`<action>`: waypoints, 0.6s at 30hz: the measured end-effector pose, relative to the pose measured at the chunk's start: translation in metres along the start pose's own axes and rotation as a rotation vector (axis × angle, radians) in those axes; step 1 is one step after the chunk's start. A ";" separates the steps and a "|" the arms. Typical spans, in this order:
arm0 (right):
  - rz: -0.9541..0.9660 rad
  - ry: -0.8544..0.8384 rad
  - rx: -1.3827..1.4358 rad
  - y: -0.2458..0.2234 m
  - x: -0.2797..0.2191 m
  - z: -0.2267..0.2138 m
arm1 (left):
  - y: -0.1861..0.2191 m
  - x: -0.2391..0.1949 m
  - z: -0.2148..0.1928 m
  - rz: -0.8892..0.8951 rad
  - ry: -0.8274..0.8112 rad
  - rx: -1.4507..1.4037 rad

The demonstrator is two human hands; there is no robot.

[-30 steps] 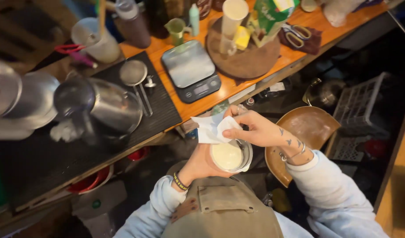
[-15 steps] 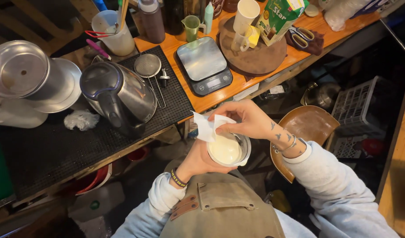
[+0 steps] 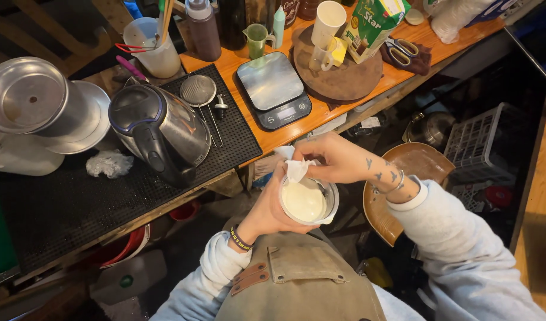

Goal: Preparing a beverage by measuring ingredients on a scale, mixing with a frother, and adding ice.

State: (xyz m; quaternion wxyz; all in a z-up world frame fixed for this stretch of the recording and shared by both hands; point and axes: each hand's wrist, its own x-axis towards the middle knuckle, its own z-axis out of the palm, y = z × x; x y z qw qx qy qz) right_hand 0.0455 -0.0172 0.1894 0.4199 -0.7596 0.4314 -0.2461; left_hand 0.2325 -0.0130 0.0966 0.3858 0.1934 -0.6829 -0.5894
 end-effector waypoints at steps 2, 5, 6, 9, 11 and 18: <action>0.084 0.077 -0.005 0.001 -0.002 0.003 | 0.003 0.002 0.000 -0.064 0.007 -0.040; 0.247 0.213 0.173 0.008 -0.006 0.009 | 0.011 0.004 -0.001 -0.095 0.098 -0.012; 0.279 0.281 0.088 0.015 -0.007 0.010 | -0.002 -0.001 -0.002 -0.096 0.129 -0.021; 0.384 0.409 0.096 0.022 -0.010 0.015 | -0.010 -0.004 0.004 -0.034 0.229 -0.007; 0.459 0.472 0.190 0.016 -0.011 0.022 | -0.005 -0.002 0.008 0.030 0.295 0.015; 0.558 0.628 0.310 0.016 -0.010 0.040 | -0.023 -0.003 0.014 0.179 0.555 0.301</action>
